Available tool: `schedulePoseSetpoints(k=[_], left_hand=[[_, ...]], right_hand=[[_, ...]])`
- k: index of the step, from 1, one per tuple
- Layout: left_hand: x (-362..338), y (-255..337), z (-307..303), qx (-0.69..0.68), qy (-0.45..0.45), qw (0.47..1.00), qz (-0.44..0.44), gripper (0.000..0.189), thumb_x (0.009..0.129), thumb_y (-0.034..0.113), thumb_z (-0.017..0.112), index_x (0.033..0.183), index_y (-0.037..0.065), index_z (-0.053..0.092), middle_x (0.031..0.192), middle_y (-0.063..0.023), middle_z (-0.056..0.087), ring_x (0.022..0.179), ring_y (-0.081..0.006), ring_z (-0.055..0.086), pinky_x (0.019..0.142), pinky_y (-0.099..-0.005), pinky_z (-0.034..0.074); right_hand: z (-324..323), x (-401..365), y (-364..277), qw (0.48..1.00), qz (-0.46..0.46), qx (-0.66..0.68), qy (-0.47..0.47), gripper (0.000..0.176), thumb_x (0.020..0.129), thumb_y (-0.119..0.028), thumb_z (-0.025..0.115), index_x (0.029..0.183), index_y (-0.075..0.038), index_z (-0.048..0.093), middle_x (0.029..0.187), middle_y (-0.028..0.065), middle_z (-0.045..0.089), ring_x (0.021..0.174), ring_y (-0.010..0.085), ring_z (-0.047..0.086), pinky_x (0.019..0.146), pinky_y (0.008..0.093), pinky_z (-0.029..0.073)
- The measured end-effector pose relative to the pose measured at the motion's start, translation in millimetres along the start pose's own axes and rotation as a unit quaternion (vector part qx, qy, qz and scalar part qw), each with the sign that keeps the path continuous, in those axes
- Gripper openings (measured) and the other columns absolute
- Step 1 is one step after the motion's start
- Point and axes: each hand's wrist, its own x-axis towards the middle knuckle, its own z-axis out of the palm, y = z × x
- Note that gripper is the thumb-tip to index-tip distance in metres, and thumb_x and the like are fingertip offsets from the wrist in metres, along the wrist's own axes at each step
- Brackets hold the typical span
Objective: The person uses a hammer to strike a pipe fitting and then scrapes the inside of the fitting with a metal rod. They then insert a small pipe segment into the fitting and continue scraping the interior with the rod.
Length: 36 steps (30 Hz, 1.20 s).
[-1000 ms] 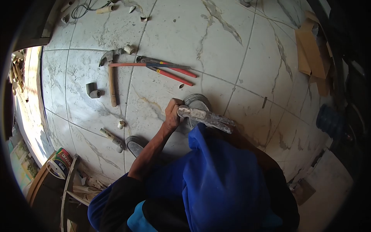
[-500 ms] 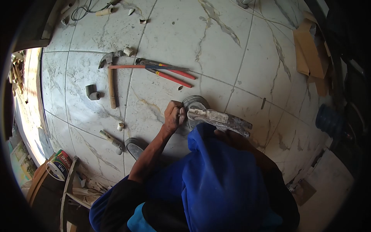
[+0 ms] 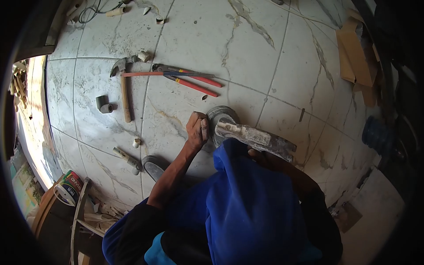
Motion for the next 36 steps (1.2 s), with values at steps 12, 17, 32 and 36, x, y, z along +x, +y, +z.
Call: schedulePoseSetpoints(k=[12,17,32,36], left_hand=[[-2.9,-4.9,-0.1,-0.002,0.0,1.0,0.012,0.01,0.082,-0.005,0.054,0.073,-0.002,0.053,0.077,-0.0136,0.055,0.064,-0.0288,0.051,0.056,-0.0377,0.042],[-0.4,-4.2,-1.0,-0.022,-0.005,1.0,0.005,0.01,0.082,-0.005,0.053,0.073,-0.002,0.052,0.075,-0.0135,0.054,0.064,-0.029,0.05,0.056,-0.0377,0.041],[0.7,-5.2,-0.8,-0.014,0.002,1.0,0.015,0.011,0.083,-0.006,0.052,0.073,-0.003,0.053,0.074,-0.0129,0.053,0.062,-0.0283,0.05,0.055,-0.0377,0.041],[0.2,-0.9,-0.2,-0.005,0.002,1.0,0.004,0.012,0.084,-0.006,0.051,0.072,-0.002,0.054,0.074,-0.0125,0.053,0.062,-0.0284,0.05,0.055,-0.0379,0.041]], right_hand=[[5.4,19.3,-6.0,1.0,-0.003,-0.003,-0.022,0.046,0.086,-0.025,0.06,0.122,0.001,0.051,0.117,0.0213,0.055,0.107,0.0347,0.053,0.091,0.0423,0.043],[16.2,29.0,-14.7,1.0,-0.009,0.0,-0.029,0.045,0.084,-0.024,0.061,0.122,0.0,0.052,0.117,0.0211,0.056,0.107,0.0349,0.054,0.09,0.0422,0.044],[-79.2,-9.8,-0.3,0.991,0.102,-0.079,0.042,0.045,0.08,-0.018,0.064,0.12,0.0,0.054,0.116,0.0208,0.057,0.105,0.0355,0.056,0.088,0.042,0.046],[-81.2,-4.0,-2.6,0.992,0.094,-0.077,0.037,0.045,0.078,-0.017,0.064,0.119,-0.001,0.055,0.116,0.0207,0.058,0.105,0.0356,0.056,0.087,0.042,0.046]])
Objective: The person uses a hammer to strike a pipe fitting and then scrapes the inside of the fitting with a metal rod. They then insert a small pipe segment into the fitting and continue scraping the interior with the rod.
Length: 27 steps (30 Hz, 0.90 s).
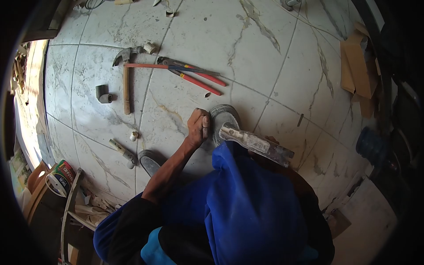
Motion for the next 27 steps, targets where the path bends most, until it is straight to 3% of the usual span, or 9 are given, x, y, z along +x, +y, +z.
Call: schedulePoseSetpoints(k=[10,16,19,21,27], left_hand=[[2.8,-1.0,1.7,-0.009,0.005,1.0,-0.019,0.012,0.085,-0.004,0.051,0.073,-0.001,0.054,0.073,-0.0126,0.053,0.062,-0.0289,0.05,0.056,-0.0379,0.041],[-0.4,5.1,1.3,0.015,0.01,1.0,-0.018,0.012,0.082,-0.003,0.058,0.071,0.0,0.052,0.073,-0.0117,0.053,0.062,-0.0284,0.049,0.056,-0.0378,0.04],[2.8,13.1,4.7,0.034,0.021,0.999,-0.026,0.015,0.087,-0.003,0.051,0.072,-0.001,0.05,0.071,-0.0118,0.051,0.062,-0.027,0.048,0.057,-0.0374,0.04],[5.2,18.1,6.0,0.09,0.022,0.993,-0.079,0.018,0.09,0.0,0.048,0.072,-0.001,0.049,0.067,-0.0117,0.047,0.06,-0.0272,0.046,0.055,-0.0376,0.038],[3.3,9.9,4.6,0.036,0.031,0.997,-0.057,0.03,0.097,0.008,0.037,0.071,-0.001,0.049,0.065,-0.0123,0.043,0.056,-0.0276,0.043,0.054,-0.0376,0.037]], right_hand=[[-28.3,55.0,22.5,0.993,-0.024,0.066,0.091,0.046,0.075,-0.013,0.066,0.118,-0.001,0.056,0.115,0.0205,0.059,0.104,0.0361,0.057,0.086,0.0419,0.047],[-39.4,54.6,27.3,0.99,-0.04,0.061,0.123,0.046,0.073,-0.011,0.067,0.117,-0.001,0.057,0.115,0.0203,0.059,0.103,0.0363,0.058,0.085,0.0418,0.048],[-45.8,58.5,29.3,0.987,-0.06,0.052,0.142,0.046,0.072,-0.01,0.068,0.117,-0.001,0.057,0.114,0.0202,0.06,0.103,0.0364,0.058,0.085,0.0417,0.048],[-44.7,57.3,28.5,0.989,-0.055,0.048,0.129,0.047,0.072,-0.009,0.068,0.116,-0.001,0.058,0.114,0.0202,0.06,0.103,0.0365,0.059,0.085,0.0417,0.049],[-25.6,49.4,17.3,0.997,-0.043,0.012,0.066,0.047,0.07,-0.007,0.069,0.116,-0.002,0.058,0.114,0.0201,0.061,0.102,0.0367,0.059,0.084,0.0416,0.049]])
